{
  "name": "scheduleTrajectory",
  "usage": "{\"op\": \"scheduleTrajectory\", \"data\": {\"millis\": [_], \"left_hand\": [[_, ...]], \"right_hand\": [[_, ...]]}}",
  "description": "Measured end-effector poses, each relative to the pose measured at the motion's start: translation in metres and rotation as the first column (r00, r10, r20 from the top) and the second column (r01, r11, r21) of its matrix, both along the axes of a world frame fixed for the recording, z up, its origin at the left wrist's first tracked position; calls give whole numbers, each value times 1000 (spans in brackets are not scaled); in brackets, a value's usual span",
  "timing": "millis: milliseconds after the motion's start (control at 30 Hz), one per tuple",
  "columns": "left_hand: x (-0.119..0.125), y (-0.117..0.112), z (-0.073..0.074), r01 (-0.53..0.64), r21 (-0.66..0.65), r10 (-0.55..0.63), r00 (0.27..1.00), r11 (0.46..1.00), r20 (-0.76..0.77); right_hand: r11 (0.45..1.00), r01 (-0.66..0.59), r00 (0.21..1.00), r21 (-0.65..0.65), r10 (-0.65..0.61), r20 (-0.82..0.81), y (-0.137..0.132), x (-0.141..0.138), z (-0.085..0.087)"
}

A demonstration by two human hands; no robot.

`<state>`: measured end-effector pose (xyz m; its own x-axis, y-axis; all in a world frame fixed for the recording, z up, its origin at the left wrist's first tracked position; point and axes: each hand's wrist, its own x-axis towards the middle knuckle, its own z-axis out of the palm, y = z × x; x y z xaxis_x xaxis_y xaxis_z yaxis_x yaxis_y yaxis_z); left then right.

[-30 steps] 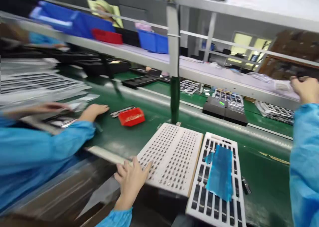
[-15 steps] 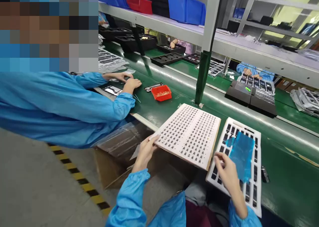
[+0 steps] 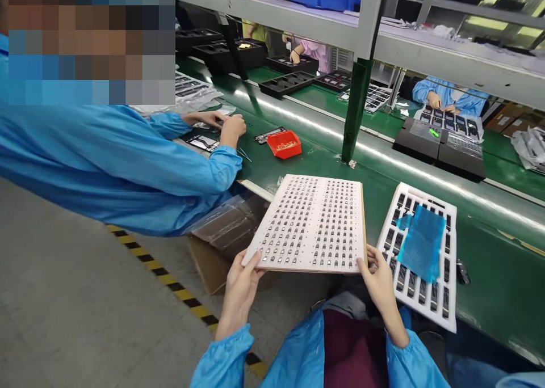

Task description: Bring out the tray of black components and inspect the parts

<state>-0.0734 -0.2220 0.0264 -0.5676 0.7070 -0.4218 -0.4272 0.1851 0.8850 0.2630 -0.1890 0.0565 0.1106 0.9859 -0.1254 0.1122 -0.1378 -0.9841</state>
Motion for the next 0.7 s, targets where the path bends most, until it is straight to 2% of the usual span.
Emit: {"op": "scheduleTrajectory", "data": {"millis": [100, 200, 267, 367, 467, 600, 700], "left_hand": [[5, -18, -3, 34, -21, -34, 999, 999, 0], [13, -25, 0, 97, -30, -97, 995, 995, -15], [19, -26, 5, 109, -68, -115, 989, 992, -93], [22, -24, 12, 109, -110, -138, 945, 988, -296], [19, -22, 17, 136, -108, -171, 866, 985, -469], [12, -22, 23, 134, -105, -169, 835, 985, -524], [10, -23, 30, 132, -78, -153, 813, 988, -562]], "right_hand": [[998, 0, 986, -56, -9, -169, 1, 2, -3], [997, -4, 969, -78, -15, -245, -2, 3, -5], [995, 19, 963, -95, -43, -267, -7, 4, -7], [992, 93, 980, -89, -107, -168, -15, 5, -11], [991, 133, 991, -7, -133, 4, -20, 4, -15], [996, 86, 992, 8, -86, 86, -21, 0, -20], [997, 70, 996, -14, -69, 53, -19, 1, -26]]}}
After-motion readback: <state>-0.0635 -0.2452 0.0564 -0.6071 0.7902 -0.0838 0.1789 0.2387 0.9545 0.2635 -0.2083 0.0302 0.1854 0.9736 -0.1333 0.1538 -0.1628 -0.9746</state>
